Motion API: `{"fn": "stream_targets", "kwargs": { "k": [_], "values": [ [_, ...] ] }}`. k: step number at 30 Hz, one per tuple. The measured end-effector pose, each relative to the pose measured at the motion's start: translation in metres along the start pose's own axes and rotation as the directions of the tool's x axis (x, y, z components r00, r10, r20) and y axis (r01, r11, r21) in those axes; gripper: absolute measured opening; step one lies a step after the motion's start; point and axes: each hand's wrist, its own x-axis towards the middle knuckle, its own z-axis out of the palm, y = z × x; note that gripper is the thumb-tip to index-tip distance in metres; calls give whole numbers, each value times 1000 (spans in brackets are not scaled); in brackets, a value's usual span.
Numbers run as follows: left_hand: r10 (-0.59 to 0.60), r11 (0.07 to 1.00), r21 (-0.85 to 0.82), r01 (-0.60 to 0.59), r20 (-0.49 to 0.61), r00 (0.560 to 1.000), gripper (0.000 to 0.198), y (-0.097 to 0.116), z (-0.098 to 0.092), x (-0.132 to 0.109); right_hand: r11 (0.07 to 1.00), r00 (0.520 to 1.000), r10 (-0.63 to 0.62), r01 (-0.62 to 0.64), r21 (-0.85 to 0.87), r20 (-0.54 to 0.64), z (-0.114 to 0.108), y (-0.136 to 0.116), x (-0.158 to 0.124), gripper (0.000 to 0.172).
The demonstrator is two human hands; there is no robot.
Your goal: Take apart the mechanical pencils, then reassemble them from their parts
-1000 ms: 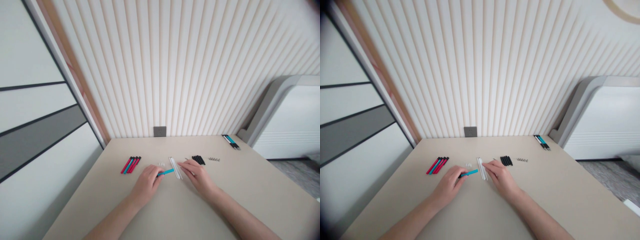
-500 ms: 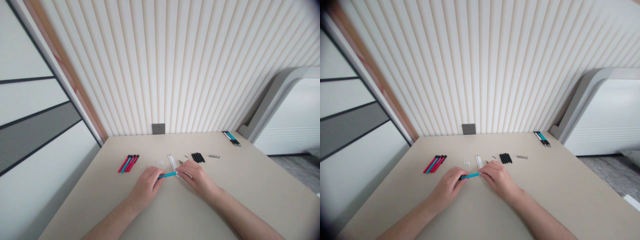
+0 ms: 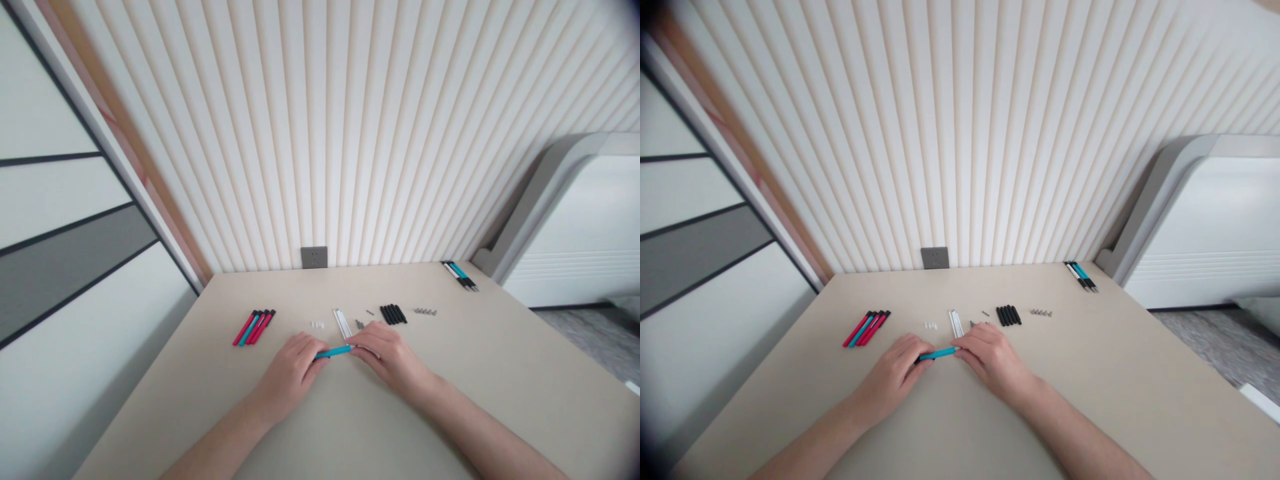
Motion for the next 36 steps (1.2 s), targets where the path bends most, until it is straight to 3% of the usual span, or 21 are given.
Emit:
{"fn": "stream_targets", "kwargs": {
  "k": [4, 17, 21, 25, 27, 31, 36],
  "values": [
    [54, 998, -19, -53, 42, 998, 10, 0, -1, 1, 999, 999, -50, 50, -3, -4, 0, 0, 0, 20],
    [58, 998, 16, -59, 62, 996, 11, 3, -1, 1, 997, 998, -65, 64, -32, -19, 6, -6, -4, 23],
    [-68, 995, -78, 66, -31, 997, 13, 2, 1, 1, 995, 999, 30, -34, -90, -42, -1, 0, -2, 21],
    [-312, 925, -262, 274, -116, 943, 19, -2, 4, 2, 939, 968, 215, -241, -245, -129, -9, 18, -1, 21],
    [-344, 911, -287, 295, -137, 929, 22, -4, 5, 1, 877, 951, 284, -308, -369, -119, -11, 29, -2, 21],
    [-193, 971, -180, 155, -219, 956, 19, -8, 6, 1, 759, 921, 383, -357, -545, -69, -11, 46, -3, 22],
    [-48, 997, -63, 37, -189, 981, 17, -8, 4, 1, 734, 910, 412, -358, -576, -41, -9, 51, -3, 23]
  ]
}}
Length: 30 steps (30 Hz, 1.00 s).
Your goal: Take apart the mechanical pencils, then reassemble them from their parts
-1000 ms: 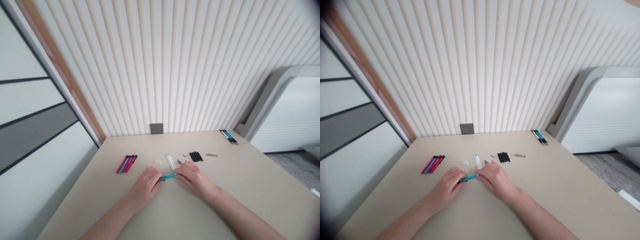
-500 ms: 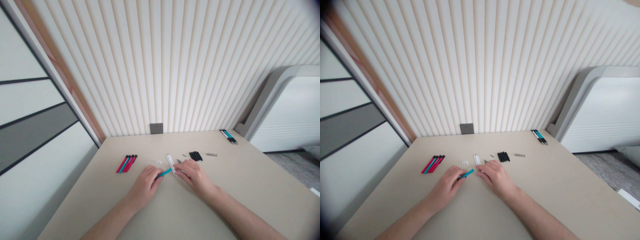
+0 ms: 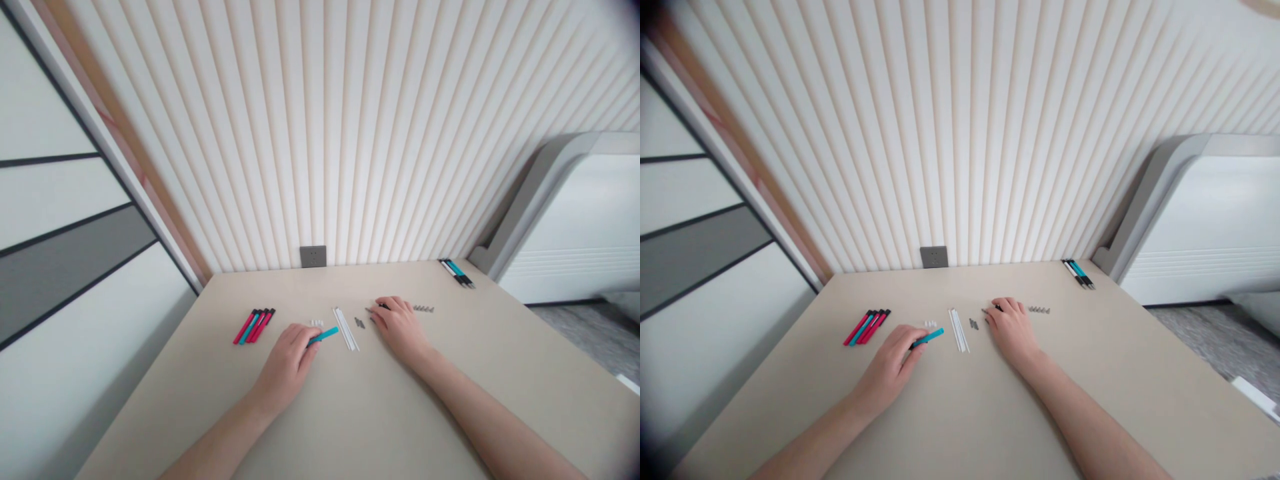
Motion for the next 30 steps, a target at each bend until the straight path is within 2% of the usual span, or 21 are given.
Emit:
{"fn": "stream_targets", "kwargs": {
  "k": [12, 20, 24, 30],
  "values": [
    [-13, 998, 65, 10, 46, 999, 12, 0, -1, 1, 993, 995, 103, -102, -64, 15, -4, 15, 0, 23],
    [-19, 997, 81, 11, 92, 996, 11, 2, -2, 2, 996, 996, 90, -90, 3, -28, -8, 12, 0, 25],
    [-42, 995, 99, 31, 109, 993, 11, 3, -1, 2, 990, 999, -5, 11, 141, -44, -10, -5, -4, 25],
    [-66, 993, 108, 53, 121, 991, 12, 3, -1, 1, 959, 986, -156, 136, 247, 62, -10, -44, -15, 21]
  ]
}}
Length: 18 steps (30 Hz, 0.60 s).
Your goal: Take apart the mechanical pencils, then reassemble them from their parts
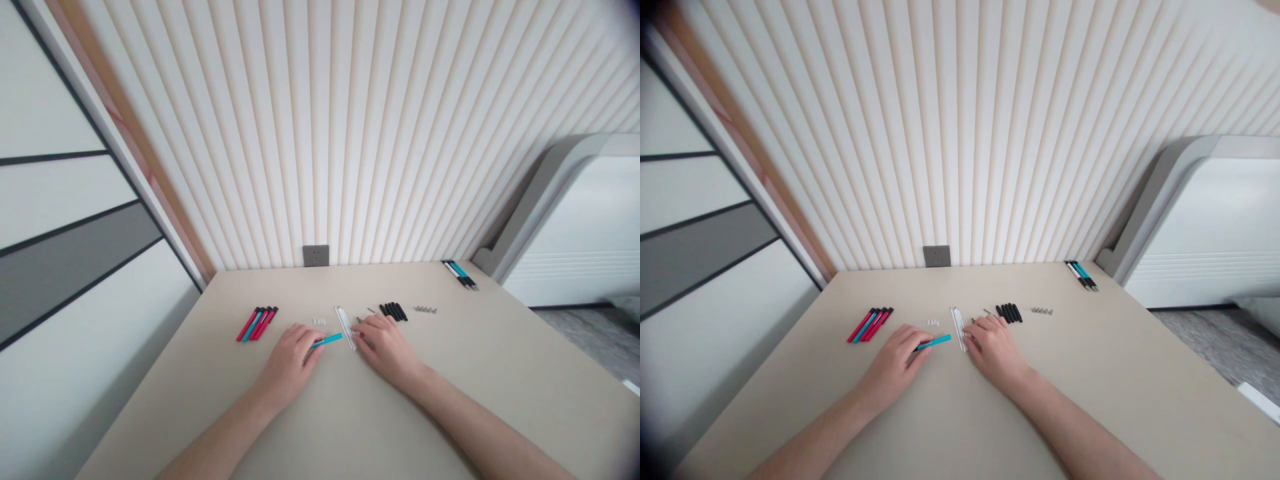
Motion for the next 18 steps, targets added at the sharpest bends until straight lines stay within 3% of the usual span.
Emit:
{"fn": "stream_targets", "kwargs": {
  "k": [6, 18],
  "values": [
    [16, 1000, -4, -16, -13, 1000, 12, 0, 0, 0, 999, 998, 44, -44, -8, 43, -1, 4, -1, 20],
    [24, 1000, -12, -24, -29, 999, 12, 0, 0, -1, 968, 979, 190, -174, -179, 75, -3, -1, -2, 25]
  ]
}}
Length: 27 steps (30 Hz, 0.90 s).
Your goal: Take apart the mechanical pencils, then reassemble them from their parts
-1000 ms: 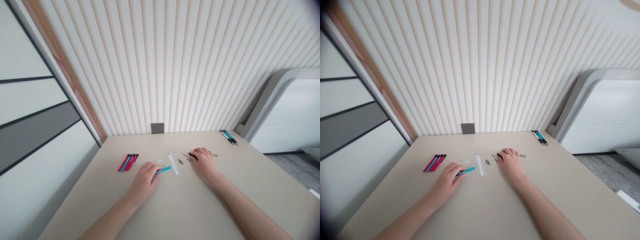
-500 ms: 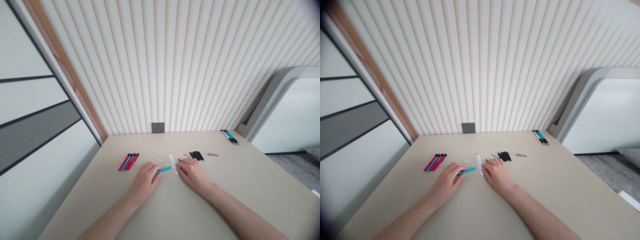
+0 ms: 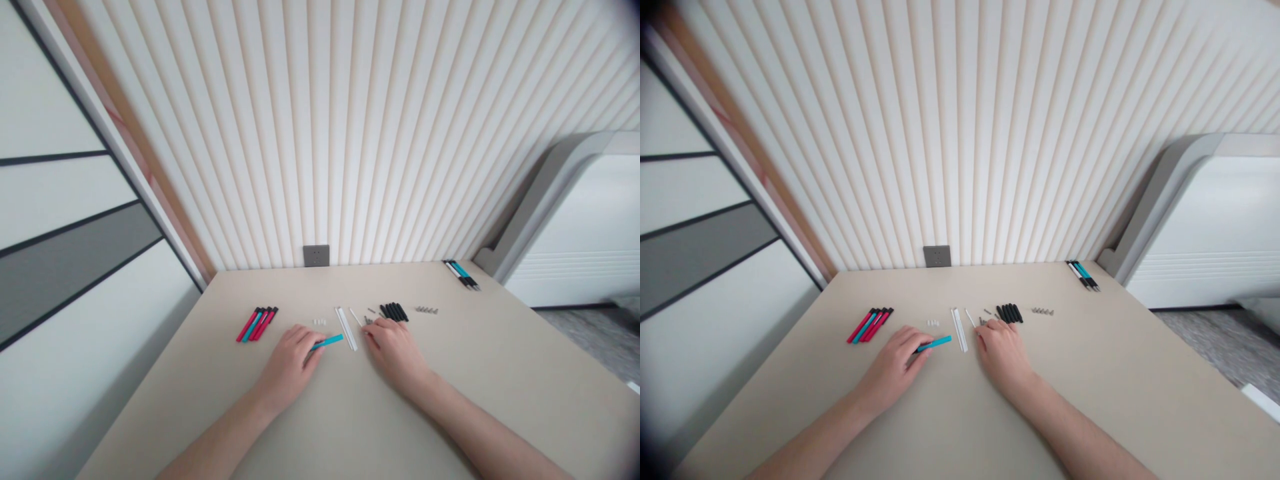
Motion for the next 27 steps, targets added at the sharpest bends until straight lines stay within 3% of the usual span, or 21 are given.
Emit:
{"fn": "stream_targets", "kwargs": {
  "k": [5, 27],
  "values": [
    [-2, 1000, 4, 2, -2, 1000, 12, -1, 0, 0, 997, 997, 68, -67, -40, 24, 0, -1, -1, 24],
    [-35, 998, -46, 34, -31, 999, 10, -8, 4, 1, 993, 994, 95, -99, -57, -61, 7, 3, 3, 23]
  ]
}}
